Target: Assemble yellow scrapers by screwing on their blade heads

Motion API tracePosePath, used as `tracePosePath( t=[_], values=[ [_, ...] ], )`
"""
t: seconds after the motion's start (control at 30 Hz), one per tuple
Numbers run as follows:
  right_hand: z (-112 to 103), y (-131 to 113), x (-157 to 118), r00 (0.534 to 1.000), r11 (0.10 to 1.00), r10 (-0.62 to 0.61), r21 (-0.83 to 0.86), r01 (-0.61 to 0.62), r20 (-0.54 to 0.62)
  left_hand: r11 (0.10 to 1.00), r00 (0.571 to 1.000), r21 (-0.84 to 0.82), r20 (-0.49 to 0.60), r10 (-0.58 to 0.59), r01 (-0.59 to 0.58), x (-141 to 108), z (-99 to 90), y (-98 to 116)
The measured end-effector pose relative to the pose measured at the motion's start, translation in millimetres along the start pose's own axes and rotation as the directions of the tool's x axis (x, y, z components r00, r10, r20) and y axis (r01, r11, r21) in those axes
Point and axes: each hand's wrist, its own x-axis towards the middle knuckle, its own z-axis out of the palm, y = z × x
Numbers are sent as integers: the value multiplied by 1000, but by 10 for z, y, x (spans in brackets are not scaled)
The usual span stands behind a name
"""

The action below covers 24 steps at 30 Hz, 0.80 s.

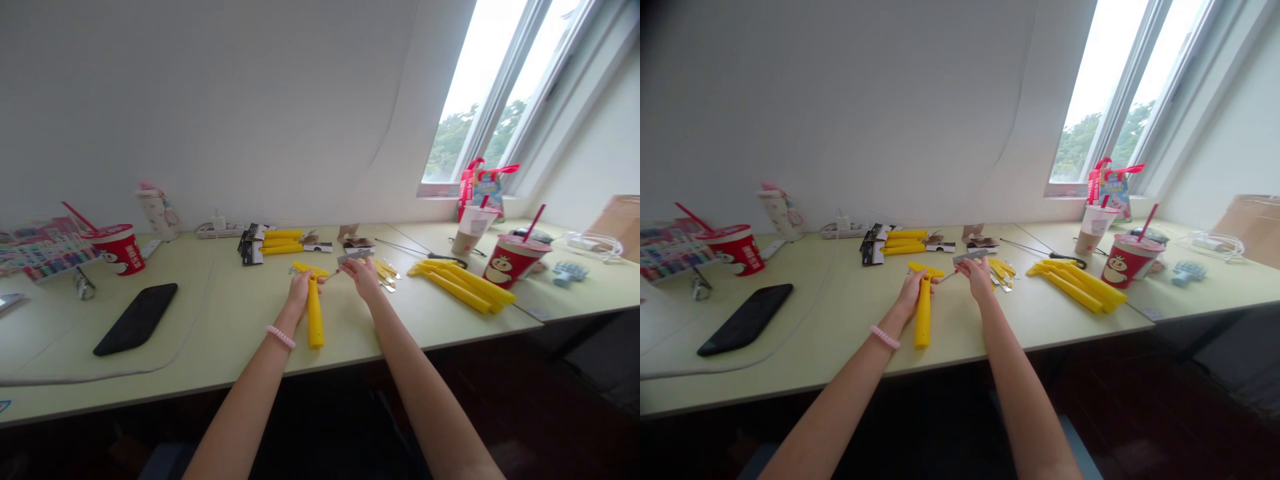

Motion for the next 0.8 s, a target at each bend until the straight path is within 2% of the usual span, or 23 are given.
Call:
tracePosePath(
  t=[0.3, 0.53, 0.67, 0.8],
  values=[
    [47, -36, -41, 1000, 999, 9, -33, -8, 3, 1000, 1000, 17, 13, 21, -22, 43, -29, -54],
    [30, -39, -24, 998, 996, 36, -82, -31, 57, 999, 1000, 25, 14, 22, -23, 32, -27, -46],
    [42, -53, -33, 998, 995, 56, -88, -53, 42, 999, 1000, 27, 18, 20, -21, 31, -27, -48],
    [43, -54, -36, 999, 997, 31, -77, -28, 42, 999, 1000, 38, 15, 25, -25, 30, -21, -46]
  ],
)
